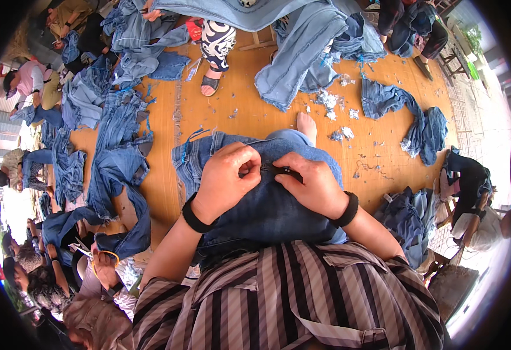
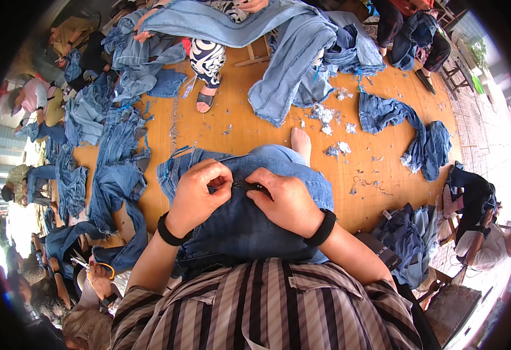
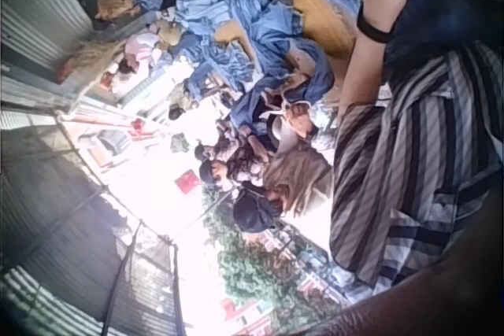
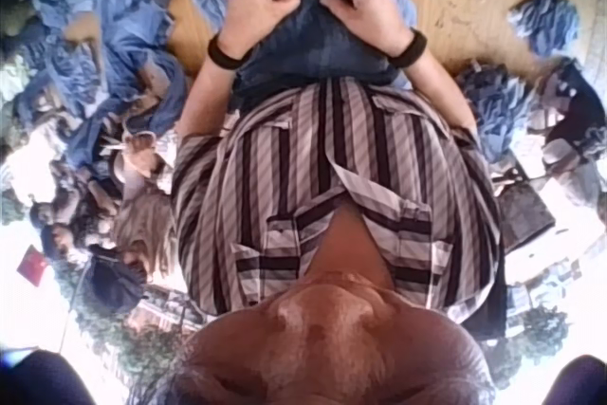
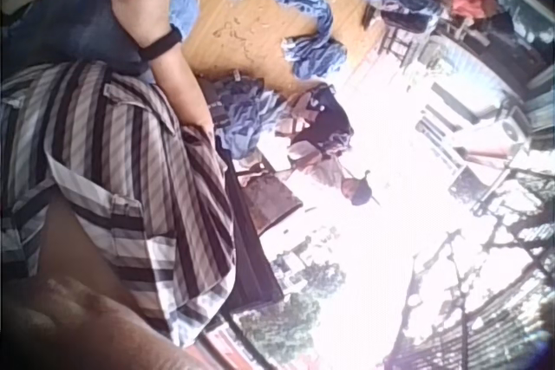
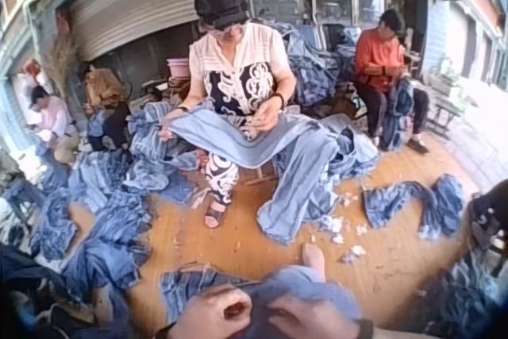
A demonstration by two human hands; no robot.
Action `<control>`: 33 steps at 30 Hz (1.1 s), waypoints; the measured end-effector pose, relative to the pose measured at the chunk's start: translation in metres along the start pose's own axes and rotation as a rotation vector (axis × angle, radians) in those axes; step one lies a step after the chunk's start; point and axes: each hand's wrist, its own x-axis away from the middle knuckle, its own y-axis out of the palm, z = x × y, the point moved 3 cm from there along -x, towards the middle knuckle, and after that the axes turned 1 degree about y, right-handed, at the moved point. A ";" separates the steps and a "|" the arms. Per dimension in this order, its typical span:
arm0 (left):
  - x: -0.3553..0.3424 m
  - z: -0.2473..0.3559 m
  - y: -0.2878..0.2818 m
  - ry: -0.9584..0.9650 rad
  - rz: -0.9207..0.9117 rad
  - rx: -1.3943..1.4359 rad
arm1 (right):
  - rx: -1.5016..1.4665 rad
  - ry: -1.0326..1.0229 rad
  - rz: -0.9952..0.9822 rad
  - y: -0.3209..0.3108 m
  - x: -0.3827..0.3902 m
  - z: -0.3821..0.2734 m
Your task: Inspecting and trimming threads from pairs of denim jeans in a workshop environment.
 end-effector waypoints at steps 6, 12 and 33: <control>0.003 -0.004 0.000 0.008 0.003 0.006 | -0.015 0.013 0.004 0.002 0.000 0.005; 0.004 -0.005 0.000 -0.007 0.002 0.024 | -0.017 0.000 -0.015 -0.002 0.000 -0.001; 0.062 -0.061 -0.101 -0.168 0.374 0.007 | -0.064 0.364 0.084 -0.047 0.011 0.039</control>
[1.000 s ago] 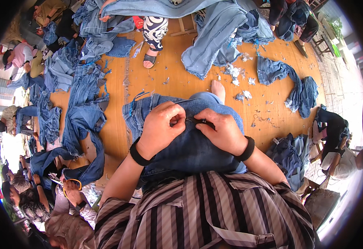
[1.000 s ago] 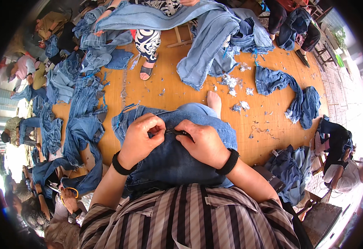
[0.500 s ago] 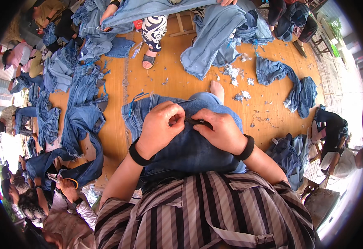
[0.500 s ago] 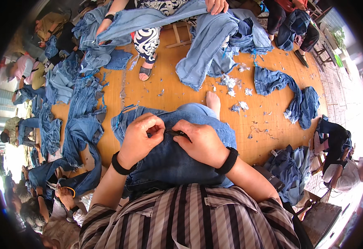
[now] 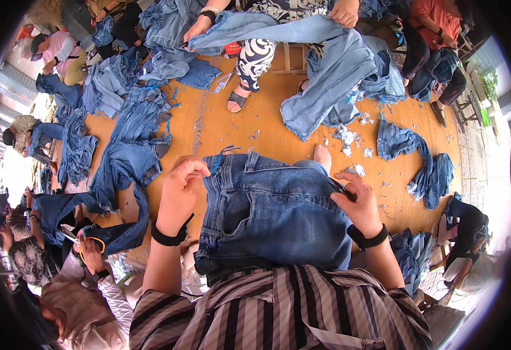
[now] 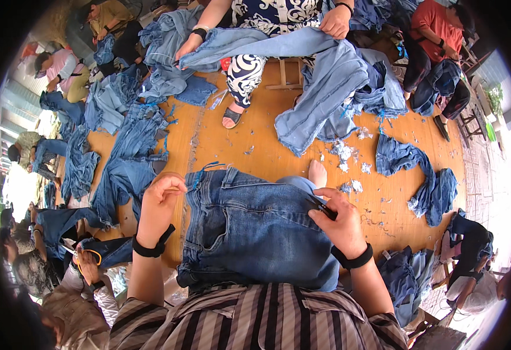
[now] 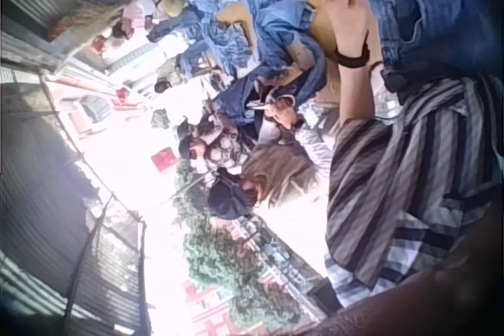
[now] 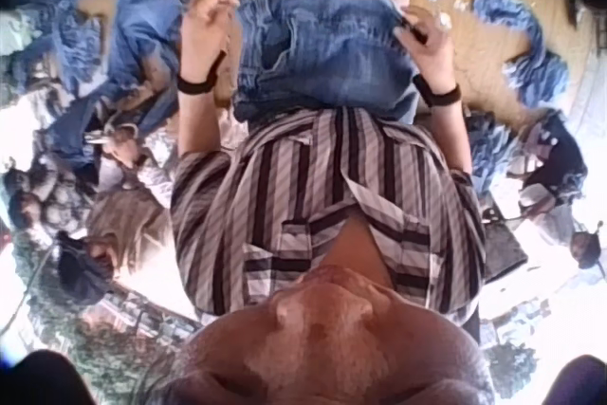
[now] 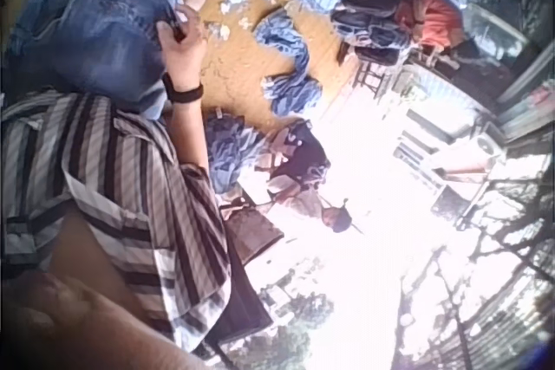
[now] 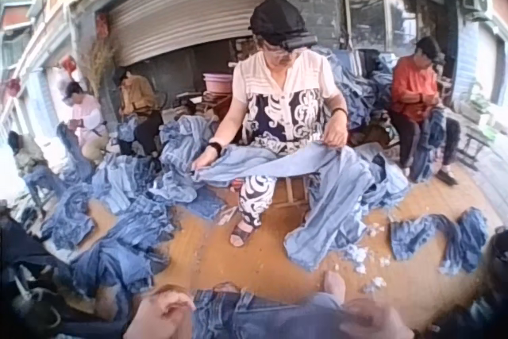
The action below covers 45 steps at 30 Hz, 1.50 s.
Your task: Inspecting and trimming threads from pairs of denim jeans in a workshop environment.
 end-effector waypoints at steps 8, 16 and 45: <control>0.045 0.015 0.041 -0.336 -0.311 0.227 | -0.167 0.233 -0.150 0.007 -0.017 0.032; 0.028 0.006 0.052 -0.066 -0.180 -0.129 | -0.170 0.156 0.071 0.007 -0.018 0.020; 0.049 0.004 0.050 0.043 0.018 -0.041 | 0.331 -0.423 -0.372 0.116 -0.005 -0.100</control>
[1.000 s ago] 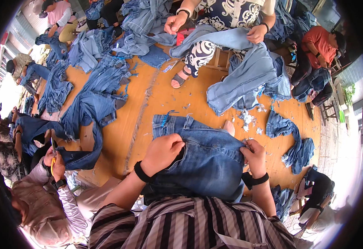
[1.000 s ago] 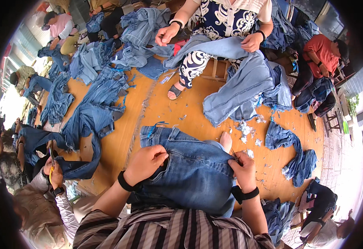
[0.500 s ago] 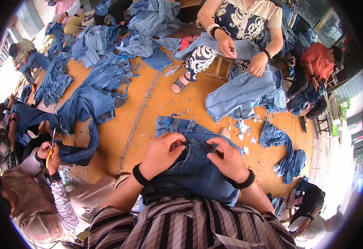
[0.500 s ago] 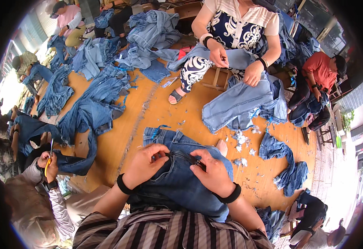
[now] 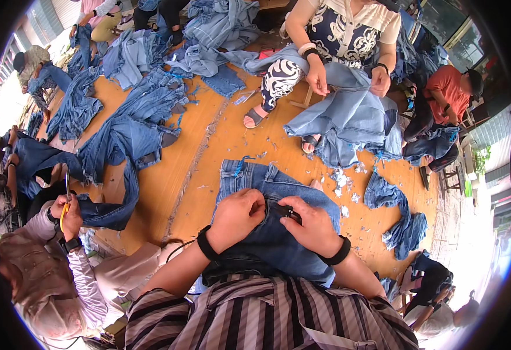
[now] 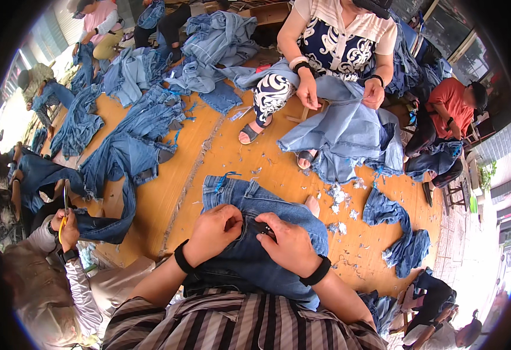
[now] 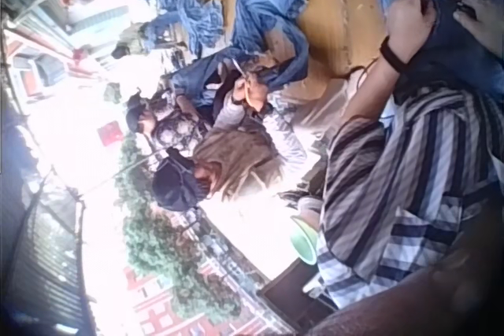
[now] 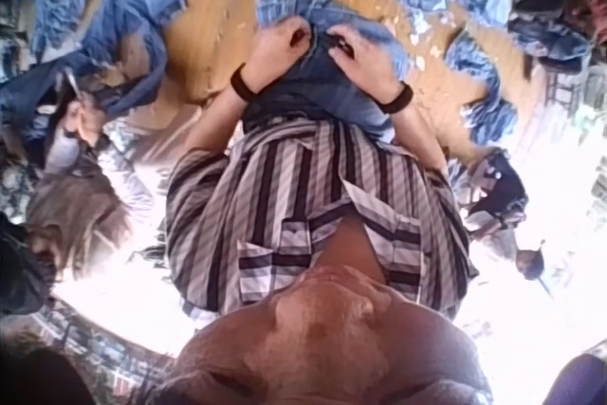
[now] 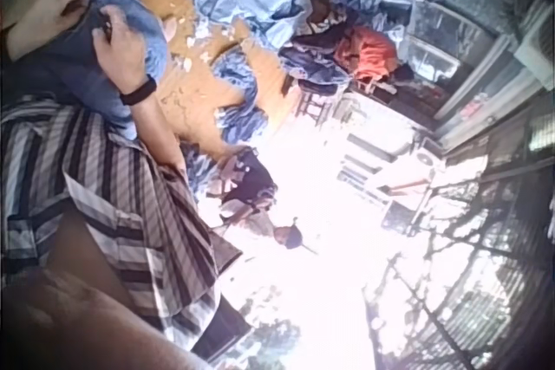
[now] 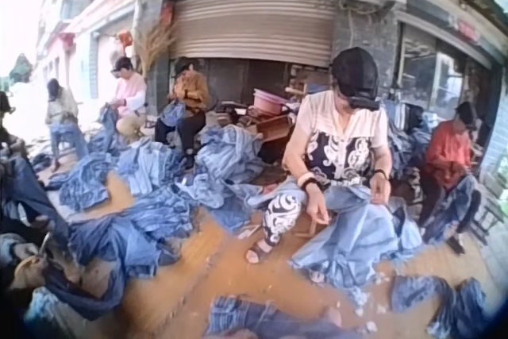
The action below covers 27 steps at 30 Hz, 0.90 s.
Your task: Inspecting and trimming threads from pairs of denim jeans in a workshop environment.
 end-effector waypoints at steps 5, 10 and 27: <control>0.001 -0.007 -0.002 -0.038 -0.010 0.067 | 0.026 -0.074 0.010 0.002 -0.002 -0.004; 0.001 -0.012 -0.009 -0.140 -0.106 0.365 | 0.005 -0.048 0.010 0.000 -0.002 -0.017; 0.008 -0.003 -0.008 -0.110 0.072 0.149 | 0.303 -0.181 0.169 0.026 -0.007 -0.035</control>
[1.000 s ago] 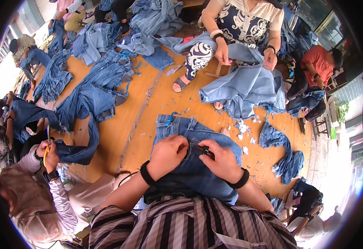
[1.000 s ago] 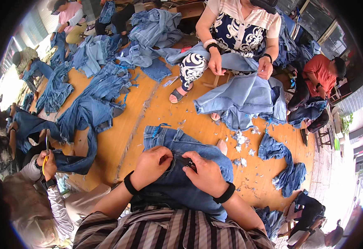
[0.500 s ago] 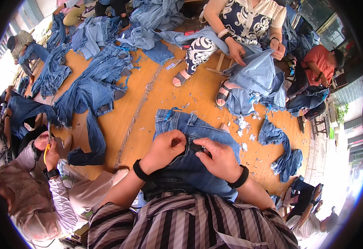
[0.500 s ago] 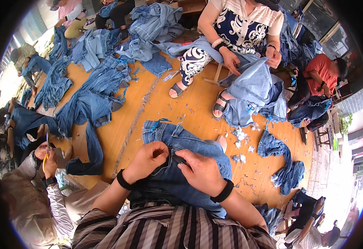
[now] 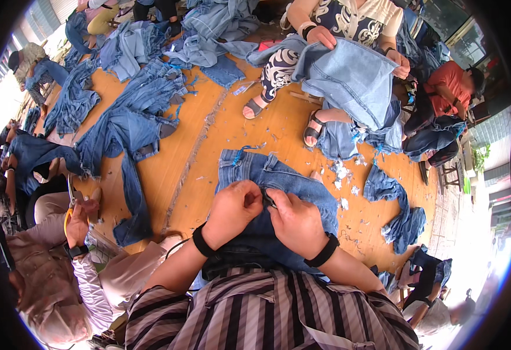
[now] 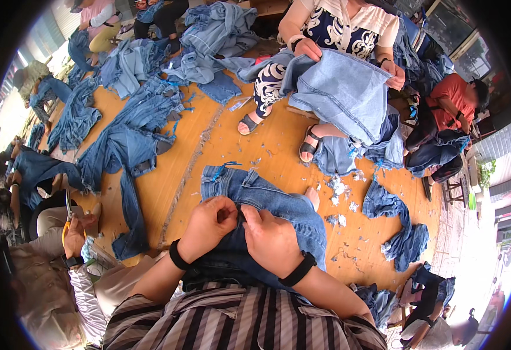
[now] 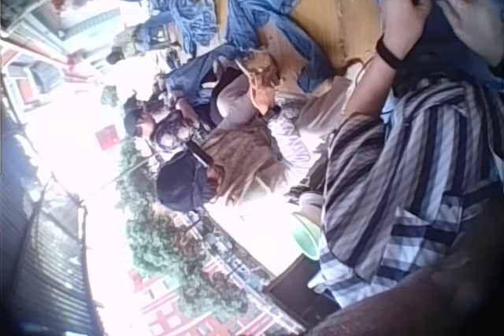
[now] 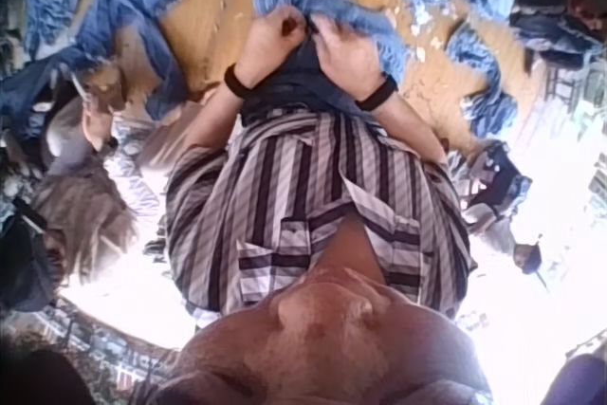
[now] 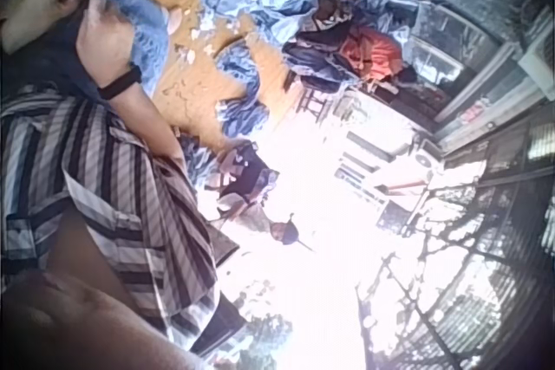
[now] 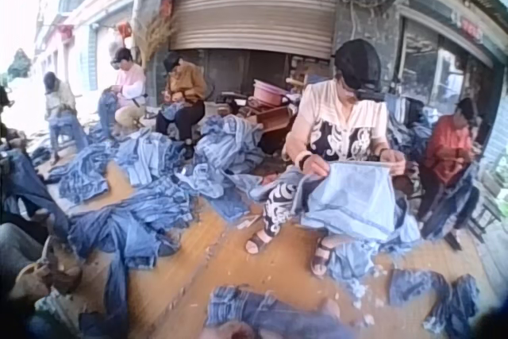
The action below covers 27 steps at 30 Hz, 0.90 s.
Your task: Inspecting and trimming threads from pairs of denim jeans in a workshop environment.
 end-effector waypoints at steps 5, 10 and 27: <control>0.000 -0.004 -0.001 0.000 0.019 0.035 | -0.038 -0.027 0.040 0.000 0.001 0.000; -0.001 0.003 -0.003 0.016 0.006 0.001 | -0.015 -0.045 0.074 0.003 -0.003 -0.003; 0.000 -0.001 -0.004 0.001 0.117 0.069 | -0.094 -0.028 0.134 0.009 -0.006 -0.001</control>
